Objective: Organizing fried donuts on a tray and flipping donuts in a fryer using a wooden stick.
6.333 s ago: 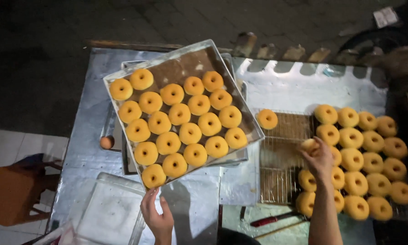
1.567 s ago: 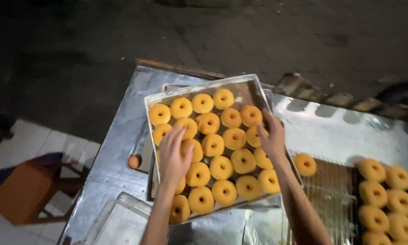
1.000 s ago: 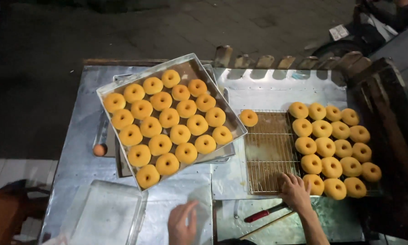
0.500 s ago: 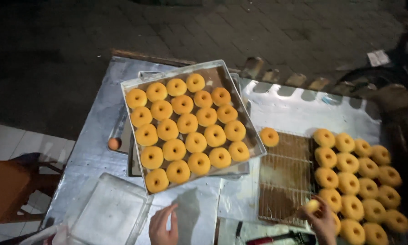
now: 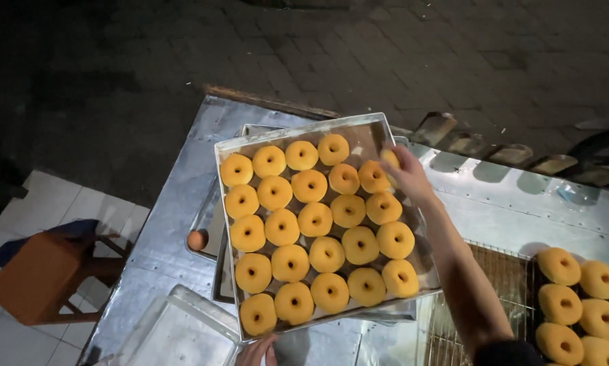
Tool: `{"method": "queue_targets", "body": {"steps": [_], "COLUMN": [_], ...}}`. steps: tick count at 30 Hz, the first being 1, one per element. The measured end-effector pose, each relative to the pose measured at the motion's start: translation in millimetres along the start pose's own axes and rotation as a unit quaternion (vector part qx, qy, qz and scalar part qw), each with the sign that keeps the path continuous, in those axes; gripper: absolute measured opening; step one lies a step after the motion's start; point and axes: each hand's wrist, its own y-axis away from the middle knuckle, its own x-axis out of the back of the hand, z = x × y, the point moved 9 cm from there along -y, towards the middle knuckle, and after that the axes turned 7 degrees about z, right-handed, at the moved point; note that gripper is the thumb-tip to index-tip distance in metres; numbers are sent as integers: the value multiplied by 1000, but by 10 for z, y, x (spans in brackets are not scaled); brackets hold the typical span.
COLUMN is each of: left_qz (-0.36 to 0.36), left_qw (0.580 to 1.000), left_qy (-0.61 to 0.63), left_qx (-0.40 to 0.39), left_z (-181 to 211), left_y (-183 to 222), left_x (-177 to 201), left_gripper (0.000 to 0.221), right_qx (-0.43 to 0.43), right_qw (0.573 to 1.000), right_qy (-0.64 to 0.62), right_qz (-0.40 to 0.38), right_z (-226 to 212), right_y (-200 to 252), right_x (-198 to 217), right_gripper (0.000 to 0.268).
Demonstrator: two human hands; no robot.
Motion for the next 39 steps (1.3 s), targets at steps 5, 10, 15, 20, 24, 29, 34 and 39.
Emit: {"method": "queue_targets", "body": {"steps": [5, 10, 15, 20, 24, 29, 34, 39], "left_qz": [-21, -1, -38, 56, 33, -137, -95, -101], "left_qw": [998, 997, 994, 983, 948, 902, 846, 866], "left_qy": [-29, -14, 28, 127, 162, 134, 330, 307], "left_qx": [52, 71, 99, 119, 273, 388, 408, 382], "left_z": [-835, -1034, -1002, -332, 45, 303, -69, 99], "left_y": [288, 404, 490, 303, 279, 244, 541, 418], "left_x": [-363, -301, -323, 125, 303, 302, -278, 61], "left_gripper": [27, 30, 31, 26, 26, 33, 31, 31], "right_qx": [38, 90, 33, -35, -57, -160, -132, -187], "right_qw": [961, 947, 966, 988, 966, 919, 915, 912], "right_qy": [274, 305, 256, 54, 26, 109, 122, -143], "right_qz": [-25, 47, -8, 142, 250, 345, 361, 337], "right_z": [24, 341, 308, -334, -20, 173, 14, 1075], "right_y": [-655, -617, -364, 500, 1700, 3027, 3146, 3141], "right_x": [-599, -571, -536, -117, 179, 449, 584, 515], "right_gripper": [77, 73, 74, 56, 51, 43, 55, 61]}}
